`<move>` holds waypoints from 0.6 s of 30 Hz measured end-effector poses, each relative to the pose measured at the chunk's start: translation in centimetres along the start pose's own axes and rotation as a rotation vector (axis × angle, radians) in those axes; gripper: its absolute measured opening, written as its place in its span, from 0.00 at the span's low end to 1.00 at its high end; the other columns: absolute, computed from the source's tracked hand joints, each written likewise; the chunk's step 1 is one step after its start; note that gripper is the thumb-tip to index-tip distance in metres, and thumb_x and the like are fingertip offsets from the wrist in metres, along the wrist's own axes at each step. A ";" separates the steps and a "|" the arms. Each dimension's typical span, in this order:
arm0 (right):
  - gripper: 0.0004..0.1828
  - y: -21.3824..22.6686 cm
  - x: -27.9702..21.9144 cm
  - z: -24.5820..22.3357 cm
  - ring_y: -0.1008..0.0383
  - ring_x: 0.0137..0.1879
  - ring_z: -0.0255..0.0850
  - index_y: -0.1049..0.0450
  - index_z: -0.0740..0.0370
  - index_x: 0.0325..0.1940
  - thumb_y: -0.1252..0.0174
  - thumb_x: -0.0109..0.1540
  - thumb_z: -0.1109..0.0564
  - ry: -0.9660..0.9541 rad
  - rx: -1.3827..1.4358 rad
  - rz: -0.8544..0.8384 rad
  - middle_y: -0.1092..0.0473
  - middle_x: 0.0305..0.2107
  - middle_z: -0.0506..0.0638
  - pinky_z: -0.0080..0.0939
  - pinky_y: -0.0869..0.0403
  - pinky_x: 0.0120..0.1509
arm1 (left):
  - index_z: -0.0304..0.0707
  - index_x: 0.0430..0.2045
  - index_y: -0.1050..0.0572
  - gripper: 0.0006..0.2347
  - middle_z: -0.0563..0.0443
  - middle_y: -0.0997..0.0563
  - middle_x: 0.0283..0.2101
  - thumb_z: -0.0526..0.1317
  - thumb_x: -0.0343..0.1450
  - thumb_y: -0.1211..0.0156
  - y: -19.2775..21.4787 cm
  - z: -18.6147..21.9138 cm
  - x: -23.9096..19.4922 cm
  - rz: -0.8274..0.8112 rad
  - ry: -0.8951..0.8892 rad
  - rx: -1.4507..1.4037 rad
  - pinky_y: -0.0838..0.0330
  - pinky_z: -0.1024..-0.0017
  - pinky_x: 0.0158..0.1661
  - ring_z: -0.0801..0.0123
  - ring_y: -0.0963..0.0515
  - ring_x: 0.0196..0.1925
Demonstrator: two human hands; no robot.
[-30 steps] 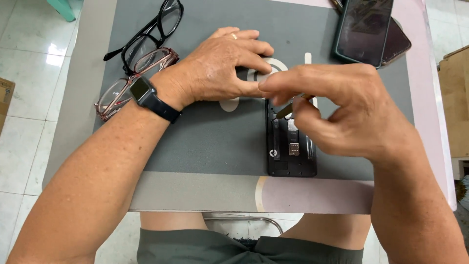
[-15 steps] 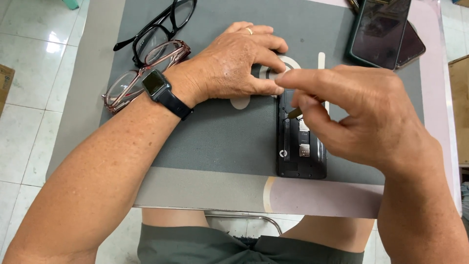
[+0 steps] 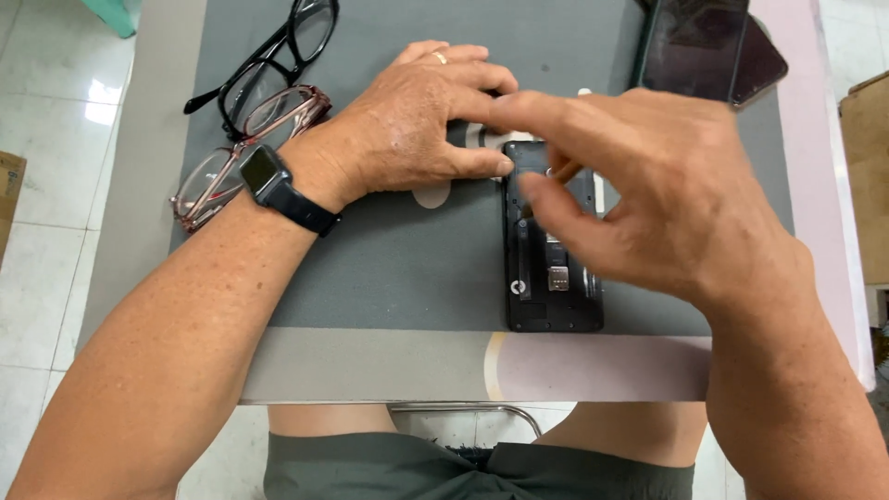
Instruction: The person uses a white cotton swab to clean the back surface of a black electronic device, focusing on the camera lens area and surrounding components. The device is held steady on a gray mat while the person scrubs and wipes various spots.
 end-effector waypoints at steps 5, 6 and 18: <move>0.18 -0.5 -0.9 0.6 0.40 0.25 0.44 0.22 0.61 0.58 0.41 0.65 0.73 0.034 0.025 0.085 0.39 0.21 0.47 0.45 0.35 0.34 | 0.55 0.39 0.16 0.11 0.57 0.24 0.58 0.52 0.68 0.32 -0.6 -0.8 0.1 0.006 -0.003 0.039 0.52 0.50 0.65 0.48 0.35 0.69; 0.14 -0.6 -1.0 0.7 0.43 0.23 0.42 0.20 0.60 0.55 0.37 0.68 0.72 0.037 0.006 0.121 0.43 0.17 0.46 0.42 0.37 0.31 | 0.56 0.40 0.16 0.11 0.56 0.24 0.58 0.51 0.68 0.33 -0.5 -0.7 0.1 -0.009 0.006 0.030 0.53 0.49 0.65 0.46 0.35 0.69; 0.16 -0.1 -0.8 0.7 0.42 0.23 0.46 0.23 0.57 0.56 0.40 0.67 0.70 0.048 -0.002 0.118 0.42 0.19 0.47 0.46 0.35 0.33 | 0.50 0.41 0.17 0.13 0.55 0.24 0.60 0.53 0.70 0.36 -0.2 -0.1 0.2 -0.022 0.042 0.058 0.53 0.47 0.66 0.49 0.35 0.69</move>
Point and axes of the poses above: each hand's wrist, its own x-axis towards the middle knuckle, its own y-axis out of the back of the hand, z = x × y, the point moved 7 cm from there along x, towards the middle knuckle
